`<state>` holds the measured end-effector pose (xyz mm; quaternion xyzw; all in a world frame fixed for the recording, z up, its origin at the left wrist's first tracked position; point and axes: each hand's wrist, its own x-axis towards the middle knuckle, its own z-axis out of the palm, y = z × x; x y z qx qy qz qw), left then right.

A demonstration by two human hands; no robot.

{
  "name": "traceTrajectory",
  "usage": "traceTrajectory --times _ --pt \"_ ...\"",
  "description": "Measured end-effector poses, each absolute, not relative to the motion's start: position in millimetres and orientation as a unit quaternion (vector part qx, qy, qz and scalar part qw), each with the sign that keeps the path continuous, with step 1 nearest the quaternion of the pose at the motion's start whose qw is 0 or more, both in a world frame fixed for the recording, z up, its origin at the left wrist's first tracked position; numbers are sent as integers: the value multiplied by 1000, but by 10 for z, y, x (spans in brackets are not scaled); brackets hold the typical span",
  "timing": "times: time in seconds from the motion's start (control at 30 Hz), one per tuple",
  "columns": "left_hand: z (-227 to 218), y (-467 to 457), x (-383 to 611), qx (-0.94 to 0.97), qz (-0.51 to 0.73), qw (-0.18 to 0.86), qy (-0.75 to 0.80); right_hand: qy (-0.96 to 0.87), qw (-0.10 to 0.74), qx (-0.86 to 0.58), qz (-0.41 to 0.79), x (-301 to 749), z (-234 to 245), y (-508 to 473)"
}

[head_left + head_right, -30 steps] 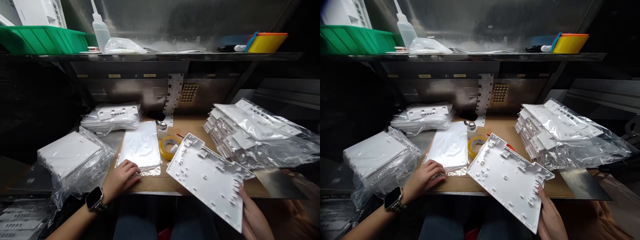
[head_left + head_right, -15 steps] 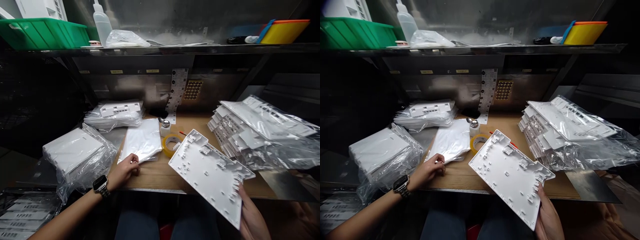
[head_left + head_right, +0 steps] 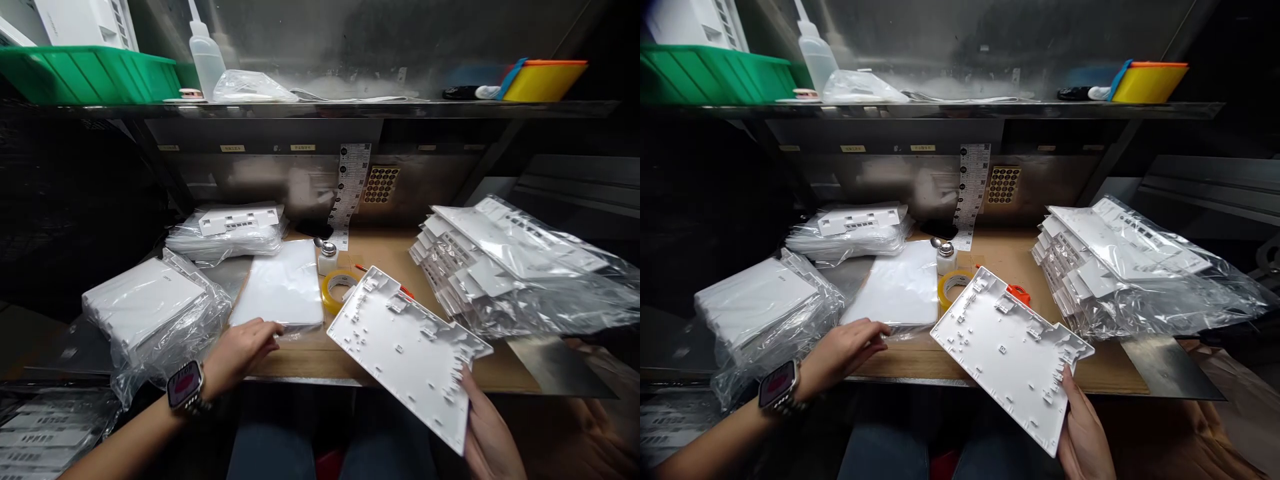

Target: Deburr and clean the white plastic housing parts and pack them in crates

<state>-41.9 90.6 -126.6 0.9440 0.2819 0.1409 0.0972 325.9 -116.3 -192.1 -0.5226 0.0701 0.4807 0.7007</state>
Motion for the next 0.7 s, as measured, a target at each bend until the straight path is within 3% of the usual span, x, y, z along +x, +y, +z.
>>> traceTrajectory --times 0.17,0.3,0.5,0.7 --pt "-1468 376 -409 939 69 170 292 89 712 -489 495 3207 -1922 -1146" --pt "-1589 184 -369 890 94 278 349 84 710 -490 498 3230 -1979 -1219" --pt "-1562 316 -1 632 265 620 382 -63 602 -476 638 2753 -1967 -1285" --pt "-1785 490 366 610 270 663 339 -184 579 -355 710 1909 -1837 -888"
